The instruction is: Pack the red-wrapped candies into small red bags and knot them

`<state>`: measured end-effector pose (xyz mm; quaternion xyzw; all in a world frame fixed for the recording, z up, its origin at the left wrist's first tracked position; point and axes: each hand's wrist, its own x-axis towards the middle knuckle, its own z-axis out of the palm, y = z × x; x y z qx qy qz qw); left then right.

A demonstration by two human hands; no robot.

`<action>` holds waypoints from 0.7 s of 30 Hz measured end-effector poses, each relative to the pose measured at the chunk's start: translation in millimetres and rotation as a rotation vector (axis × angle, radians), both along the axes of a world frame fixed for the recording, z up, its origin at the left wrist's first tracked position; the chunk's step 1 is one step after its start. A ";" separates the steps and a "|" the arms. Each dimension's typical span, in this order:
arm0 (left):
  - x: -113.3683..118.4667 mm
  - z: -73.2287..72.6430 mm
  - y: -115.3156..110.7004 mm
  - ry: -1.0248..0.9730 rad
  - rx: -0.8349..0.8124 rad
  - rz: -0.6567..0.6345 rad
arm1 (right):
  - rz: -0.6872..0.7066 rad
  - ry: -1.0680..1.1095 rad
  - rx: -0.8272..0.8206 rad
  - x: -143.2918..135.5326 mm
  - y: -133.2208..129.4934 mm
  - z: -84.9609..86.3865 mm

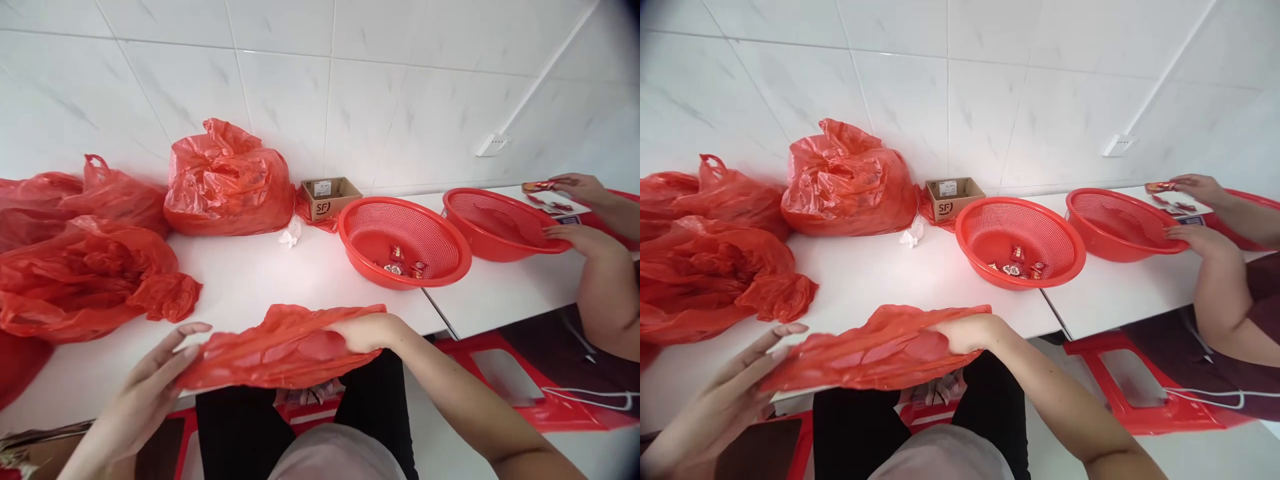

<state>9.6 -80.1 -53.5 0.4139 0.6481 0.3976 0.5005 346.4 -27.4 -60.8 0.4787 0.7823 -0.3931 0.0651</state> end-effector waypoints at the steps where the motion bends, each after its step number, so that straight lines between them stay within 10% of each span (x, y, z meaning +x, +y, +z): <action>1: 6.7 1.2 3.5 0.112 0.104 0.054 | 0.070 0.006 -0.018 -0.2 -0.9 4.7; 5: 66.7 1.3 -7.4 0.704 0.715 0.180 | 0.123 -0.023 0.046 -13.6 -0.6 14.2; 8: 111.7 -9.9 -23.7 0.899 1.025 -0.121 | 0.121 -0.108 0.062 -21.8 0.4 11.7; 14: 80.6 -47.1 32.2 1.306 0.526 -0.416 | 0.232 -0.139 0.060 -17.1 -9.3 -0.5; 21: 14.0 -23.5 72.5 1.200 0.432 -0.650 | 0.222 0.138 0.007 18.0 9.4 -2.4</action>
